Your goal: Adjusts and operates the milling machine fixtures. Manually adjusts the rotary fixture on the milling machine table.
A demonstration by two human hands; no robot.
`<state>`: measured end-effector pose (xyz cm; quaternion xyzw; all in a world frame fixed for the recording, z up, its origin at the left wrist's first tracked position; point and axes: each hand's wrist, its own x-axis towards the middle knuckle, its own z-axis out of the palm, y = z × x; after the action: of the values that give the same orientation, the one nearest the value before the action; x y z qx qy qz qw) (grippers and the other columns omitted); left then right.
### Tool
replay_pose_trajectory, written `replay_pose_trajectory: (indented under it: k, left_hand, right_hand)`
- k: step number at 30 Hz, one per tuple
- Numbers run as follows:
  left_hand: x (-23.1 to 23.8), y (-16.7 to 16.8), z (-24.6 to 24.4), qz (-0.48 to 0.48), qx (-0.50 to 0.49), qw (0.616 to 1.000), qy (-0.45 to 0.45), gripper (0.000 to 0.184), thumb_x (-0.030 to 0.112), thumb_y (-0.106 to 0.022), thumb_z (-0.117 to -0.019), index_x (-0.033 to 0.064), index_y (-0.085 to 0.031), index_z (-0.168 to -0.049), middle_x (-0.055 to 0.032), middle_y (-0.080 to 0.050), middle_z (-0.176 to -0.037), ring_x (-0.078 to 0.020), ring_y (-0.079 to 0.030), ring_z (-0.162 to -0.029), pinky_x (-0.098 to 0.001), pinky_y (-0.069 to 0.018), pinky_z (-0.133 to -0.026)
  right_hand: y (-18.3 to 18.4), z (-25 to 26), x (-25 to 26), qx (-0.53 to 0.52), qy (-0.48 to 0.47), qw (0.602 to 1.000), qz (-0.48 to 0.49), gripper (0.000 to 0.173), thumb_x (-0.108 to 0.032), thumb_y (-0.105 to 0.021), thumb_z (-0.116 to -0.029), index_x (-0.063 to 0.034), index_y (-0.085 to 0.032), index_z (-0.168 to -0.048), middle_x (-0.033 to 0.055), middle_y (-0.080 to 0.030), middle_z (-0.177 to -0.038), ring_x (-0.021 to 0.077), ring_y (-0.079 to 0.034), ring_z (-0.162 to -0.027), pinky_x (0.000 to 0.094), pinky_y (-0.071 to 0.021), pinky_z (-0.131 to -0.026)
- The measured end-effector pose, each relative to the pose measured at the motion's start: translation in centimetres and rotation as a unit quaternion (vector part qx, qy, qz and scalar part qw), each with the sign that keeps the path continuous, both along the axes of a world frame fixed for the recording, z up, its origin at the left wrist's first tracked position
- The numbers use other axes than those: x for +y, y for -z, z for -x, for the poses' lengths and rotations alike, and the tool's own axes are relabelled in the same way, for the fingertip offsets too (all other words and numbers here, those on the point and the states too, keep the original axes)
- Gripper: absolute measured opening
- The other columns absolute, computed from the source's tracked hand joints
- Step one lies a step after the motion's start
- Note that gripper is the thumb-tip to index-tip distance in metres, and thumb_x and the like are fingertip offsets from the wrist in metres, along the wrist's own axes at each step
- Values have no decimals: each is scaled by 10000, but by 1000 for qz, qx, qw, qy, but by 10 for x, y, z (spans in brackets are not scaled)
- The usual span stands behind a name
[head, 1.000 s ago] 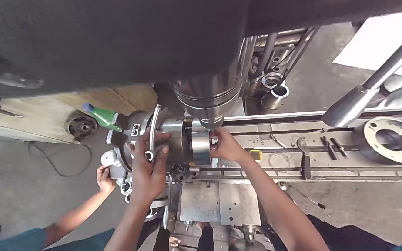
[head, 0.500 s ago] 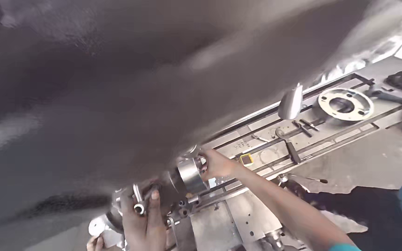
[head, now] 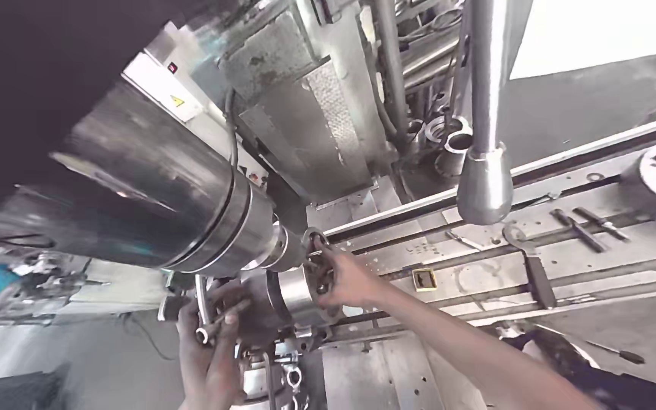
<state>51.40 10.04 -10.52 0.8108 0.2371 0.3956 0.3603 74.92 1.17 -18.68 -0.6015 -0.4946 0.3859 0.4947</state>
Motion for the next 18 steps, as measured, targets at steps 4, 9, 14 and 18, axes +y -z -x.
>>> replay_pose_trajectory:
  k: [4, 9, 14, 18]
  left_hand:
    - [0, -1, -3, -15, 6, 1000, -8, 473, 242, -621, -1002, -5, -407, -1345, -30, -657, -1312, -139, -649, -1208, -314, -551, -1046]
    - [-1, 0, -1, -10, -4, 1000, -12, 436, 263, -662, -998, 90, -423, -1320, 47, -655, -1309, -107, -630, -1225, -293, -529, -1056]
    - [-8, 5, -8, -20, -28, 999, -33, 368, 207, -645, -1007, 112, -416, -1280, 92, -657, -1294, -62, -639, -1203, -262, -546, -1021]
    - [-7, 3, -11, 17, -43, 999, -22, 376, 187, -658, -1000, 115, -427, -1288, 96, -665, -1269, -78, -652, -1190, -288, -558, -1029]
  right_hand:
    - [2, 0, 1, -1, -3, 1000, -2, 1229, -319, -934, -648, -20, -238, -1615, 188, -547, -1441, 240, -616, -1197, 410, -505, -1032]
    - [4, 0, 2, -10, 5, 1000, -16, 1219, -350, -936, -645, -5, -269, -1605, 185, -539, -1465, 251, -598, -1227, 412, -485, -1046]
    - [-1, -2, 1, -21, -6, 1000, -4, 1239, -326, -942, -649, 15, -234, -1608, 199, -563, -1410, 276, -605, -1165, 434, -489, -1010]
    - [-1, -3, 2, -28, -13, 999, -6, 1252, -337, -940, -650, 15, -219, -1612, 213, -544, -1438, 297, -593, -1209, 457, -474, -1037]
